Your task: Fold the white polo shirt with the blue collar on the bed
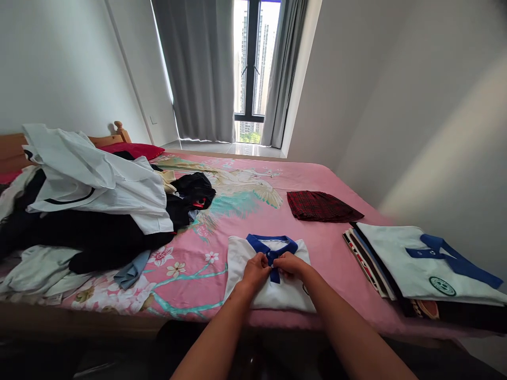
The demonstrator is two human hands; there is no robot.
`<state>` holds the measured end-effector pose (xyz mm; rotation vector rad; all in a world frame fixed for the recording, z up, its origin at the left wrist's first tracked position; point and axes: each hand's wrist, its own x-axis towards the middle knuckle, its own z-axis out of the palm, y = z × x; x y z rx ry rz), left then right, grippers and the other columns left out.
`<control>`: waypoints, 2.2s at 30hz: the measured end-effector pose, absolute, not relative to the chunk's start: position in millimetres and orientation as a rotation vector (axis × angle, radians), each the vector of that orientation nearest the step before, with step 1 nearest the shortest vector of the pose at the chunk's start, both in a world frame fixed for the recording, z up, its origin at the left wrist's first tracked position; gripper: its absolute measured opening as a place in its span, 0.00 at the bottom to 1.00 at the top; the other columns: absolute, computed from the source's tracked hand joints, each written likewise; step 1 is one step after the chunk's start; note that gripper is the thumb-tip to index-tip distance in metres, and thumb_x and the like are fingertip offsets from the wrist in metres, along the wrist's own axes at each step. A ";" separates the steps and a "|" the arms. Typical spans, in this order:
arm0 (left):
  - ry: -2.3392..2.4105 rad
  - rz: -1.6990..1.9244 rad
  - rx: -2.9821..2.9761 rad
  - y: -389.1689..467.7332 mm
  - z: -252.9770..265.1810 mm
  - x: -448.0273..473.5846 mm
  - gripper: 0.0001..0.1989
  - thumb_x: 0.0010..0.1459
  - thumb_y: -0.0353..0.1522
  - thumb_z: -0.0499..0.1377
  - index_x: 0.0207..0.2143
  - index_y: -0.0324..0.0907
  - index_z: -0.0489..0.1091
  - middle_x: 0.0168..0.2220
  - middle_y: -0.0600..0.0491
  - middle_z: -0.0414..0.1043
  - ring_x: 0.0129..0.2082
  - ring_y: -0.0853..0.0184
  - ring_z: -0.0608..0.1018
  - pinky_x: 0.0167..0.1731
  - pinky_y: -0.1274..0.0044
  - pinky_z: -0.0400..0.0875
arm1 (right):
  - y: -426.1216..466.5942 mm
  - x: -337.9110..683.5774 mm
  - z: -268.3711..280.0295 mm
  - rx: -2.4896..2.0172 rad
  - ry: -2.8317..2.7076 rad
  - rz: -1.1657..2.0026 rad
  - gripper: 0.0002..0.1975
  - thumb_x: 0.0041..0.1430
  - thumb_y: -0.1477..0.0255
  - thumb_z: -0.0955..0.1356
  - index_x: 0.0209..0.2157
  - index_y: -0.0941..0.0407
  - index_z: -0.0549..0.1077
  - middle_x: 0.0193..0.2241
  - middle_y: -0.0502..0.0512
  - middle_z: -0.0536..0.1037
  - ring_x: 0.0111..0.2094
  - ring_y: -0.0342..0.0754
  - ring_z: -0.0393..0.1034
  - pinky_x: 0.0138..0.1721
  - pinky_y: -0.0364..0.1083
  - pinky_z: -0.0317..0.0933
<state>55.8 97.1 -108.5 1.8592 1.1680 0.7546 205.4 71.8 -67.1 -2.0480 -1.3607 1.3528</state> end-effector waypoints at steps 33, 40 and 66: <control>1.318 0.868 1.945 107.9 -93.6 73.9 0.09 0.56 0.24 0.52 0.39 0.42 0.64 0.37 0.51 0.73 0.38 0.66 0.75 0.39 0.76 0.65 | 55.9 163.6 -102.5 -2.117 -1.305 0.193 0.10 0.60 0.73 0.60 0.41 0.56 0.69 0.39 0.53 0.74 0.38 0.48 0.70 0.35 0.44 0.57; 1.369 0.779 2.085 112.4 -90.3 84.8 0.11 0.53 0.21 0.53 0.38 0.42 0.65 0.39 0.51 0.71 0.41 0.66 0.72 0.41 0.78 0.62 | 49.0 164.8 -108.2 -1.972 -1.276 0.139 0.10 0.62 0.71 0.58 0.40 0.54 0.68 0.41 0.52 0.71 0.41 0.44 0.67 0.41 0.42 0.58; 1.285 0.920 1.946 111.6 -109.3 76.4 0.05 0.54 0.26 0.52 0.26 0.43 0.61 0.28 0.57 0.68 0.28 0.71 0.69 0.32 0.81 0.59 | 51.5 178.8 -88.4 -1.944 -1.406 0.444 0.16 0.60 0.72 0.57 0.44 0.55 0.71 0.40 0.53 0.76 0.40 0.45 0.70 0.43 0.41 0.60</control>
